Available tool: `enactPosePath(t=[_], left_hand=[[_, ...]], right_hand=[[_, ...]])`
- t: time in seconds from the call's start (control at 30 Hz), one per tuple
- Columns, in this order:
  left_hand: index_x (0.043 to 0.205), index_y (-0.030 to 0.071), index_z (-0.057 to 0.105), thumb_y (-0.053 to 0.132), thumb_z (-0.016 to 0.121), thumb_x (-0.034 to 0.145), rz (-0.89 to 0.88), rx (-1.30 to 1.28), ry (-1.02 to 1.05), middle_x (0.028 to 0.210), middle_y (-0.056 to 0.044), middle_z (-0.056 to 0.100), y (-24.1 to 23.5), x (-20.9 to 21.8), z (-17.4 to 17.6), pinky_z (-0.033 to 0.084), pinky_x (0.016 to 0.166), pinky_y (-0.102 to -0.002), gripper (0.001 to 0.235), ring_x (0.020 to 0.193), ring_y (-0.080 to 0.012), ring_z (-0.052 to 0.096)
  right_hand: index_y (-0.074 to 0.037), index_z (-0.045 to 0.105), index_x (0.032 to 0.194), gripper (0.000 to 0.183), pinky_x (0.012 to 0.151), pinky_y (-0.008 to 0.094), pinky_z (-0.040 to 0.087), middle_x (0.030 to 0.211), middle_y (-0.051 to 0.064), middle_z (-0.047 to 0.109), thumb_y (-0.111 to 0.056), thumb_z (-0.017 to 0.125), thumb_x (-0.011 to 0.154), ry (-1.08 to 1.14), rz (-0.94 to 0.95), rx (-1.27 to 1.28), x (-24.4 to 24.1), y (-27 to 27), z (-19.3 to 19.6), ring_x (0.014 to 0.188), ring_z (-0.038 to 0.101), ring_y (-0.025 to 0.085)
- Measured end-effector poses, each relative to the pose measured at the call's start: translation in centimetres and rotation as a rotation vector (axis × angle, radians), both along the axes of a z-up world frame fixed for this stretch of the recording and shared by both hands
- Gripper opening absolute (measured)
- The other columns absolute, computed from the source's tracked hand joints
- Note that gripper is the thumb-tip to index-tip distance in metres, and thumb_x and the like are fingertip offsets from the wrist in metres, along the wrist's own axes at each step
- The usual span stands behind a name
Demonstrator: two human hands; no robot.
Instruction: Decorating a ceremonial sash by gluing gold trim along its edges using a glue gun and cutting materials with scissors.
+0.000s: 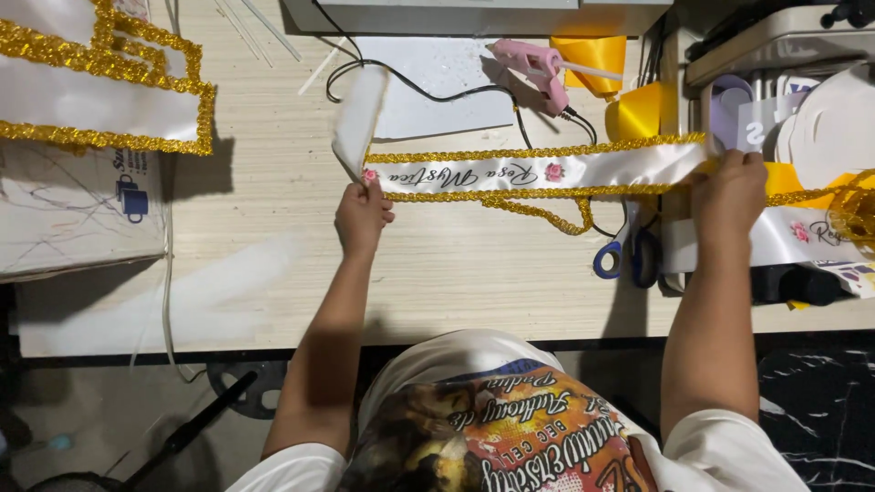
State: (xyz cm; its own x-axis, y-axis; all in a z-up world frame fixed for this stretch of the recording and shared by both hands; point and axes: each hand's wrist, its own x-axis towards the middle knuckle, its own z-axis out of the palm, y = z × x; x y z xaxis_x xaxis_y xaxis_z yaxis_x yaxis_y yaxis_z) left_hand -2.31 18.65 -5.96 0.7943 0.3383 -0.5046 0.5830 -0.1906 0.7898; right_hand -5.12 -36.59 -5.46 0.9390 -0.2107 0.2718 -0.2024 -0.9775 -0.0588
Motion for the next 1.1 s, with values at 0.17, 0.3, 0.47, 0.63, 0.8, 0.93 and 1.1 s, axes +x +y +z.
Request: enactPosePath(t=[0.17,0.3,0.47,0.63,0.8,0.93,1.1], left_hand=[[0.103,0.002,0.06,0.033,0.056,0.103,0.28,-0.619,0.078,0.08,-0.014,0.07,1.5,0.2,-9.0,0.05,0.05,-0.027,0.032,0.06,-0.0169,0.067],[0.103,0.004,0.06,0.032,0.061,0.1,0.33,-1.139,0.206,0.084,-0.006,0.068,1.4,-0.5,-12.0,0.047,0.057,-0.025,0.028,0.069,-0.0132,0.06],[0.104,0.005,0.06,0.035,0.064,0.103,0.338,-1.07,0.278,0.084,-0.005,0.066,1.9,-0.8,-8.9,0.044,0.059,-0.023,0.03,0.07,-0.0117,0.057],[0.108,0.003,0.064,0.053,0.054,0.102,0.217,-0.888,0.261,0.085,-0.007,0.068,4.1,-1.6,-8.1,0.044,0.058,-0.023,0.052,0.068,-0.0119,0.058],[0.11,-0.004,0.065,0.067,0.031,0.101,0.191,-0.962,0.318,0.09,-0.011,0.073,4.2,-2.1,-6.0,0.046,0.058,-0.024,0.08,0.069,-0.0126,0.059],[0.111,-0.002,0.065,0.065,0.032,0.103,0.045,-0.984,0.283,0.093,-0.011,0.073,4.1,-1.7,-10.5,0.049,0.06,-0.025,0.075,0.071,-0.0141,0.061],[0.11,-0.004,0.066,0.06,0.034,0.104,-0.13,-0.758,0.358,0.091,-0.017,0.074,0.8,-1.2,-6.3,0.057,0.065,-0.031,0.072,0.071,-0.0213,0.067]], right_hand=[[-0.005,0.071,0.113,0.03,0.089,0.048,0.051,0.112,0.015,0.068,-0.015,0.082,0.088,-0.011,0.231,0.135,-0.8,10.4,-2.5,0.103,0.064,0.035],[-0.013,0.072,0.088,0.009,0.084,0.046,0.048,0.1,0.008,0.071,-0.017,0.079,0.085,0.129,0.529,0.227,-1.4,19.8,-1.4,0.101,0.062,0.029],[-0.01,0.073,0.095,0.016,0.076,0.047,0.045,0.095,0.009,0.068,-0.02,0.079,0.084,0.153,0.521,0.272,-2.6,23.2,-2.1,0.097,0.062,0.03],[-0.007,0.069,0.097,0.015,0.08,0.046,0.049,0.096,0.011,0.065,-0.018,0.075,0.088,0.366,0.556,0.503,-3.2,21.7,-1.8,0.097,0.061,0.031],[-0.006,0.063,0.098,0.005,0.079,0.034,0.058,0.092,0.004,0.073,-0.01,0.064,0.095,0.91,0.465,1.119,-3.9,22.5,1.1,0.086,0.07,0.017],[-0.005,0.063,0.102,0.006,0.074,0.028,0.061,0.091,0.005,0.071,-0.009,0.064,0.096,1.026,0.583,1.333,-4.8,26.5,3.4,0.084,0.07,0.013],[-0.002,0.064,0.109,0.01,0.068,0.026,0.056,0.09,0.004,0.068,-0.006,0.065,0.1,1.21,0.868,1.703,-6.4,32.9,6.5,0.075,0.064,0.01]])
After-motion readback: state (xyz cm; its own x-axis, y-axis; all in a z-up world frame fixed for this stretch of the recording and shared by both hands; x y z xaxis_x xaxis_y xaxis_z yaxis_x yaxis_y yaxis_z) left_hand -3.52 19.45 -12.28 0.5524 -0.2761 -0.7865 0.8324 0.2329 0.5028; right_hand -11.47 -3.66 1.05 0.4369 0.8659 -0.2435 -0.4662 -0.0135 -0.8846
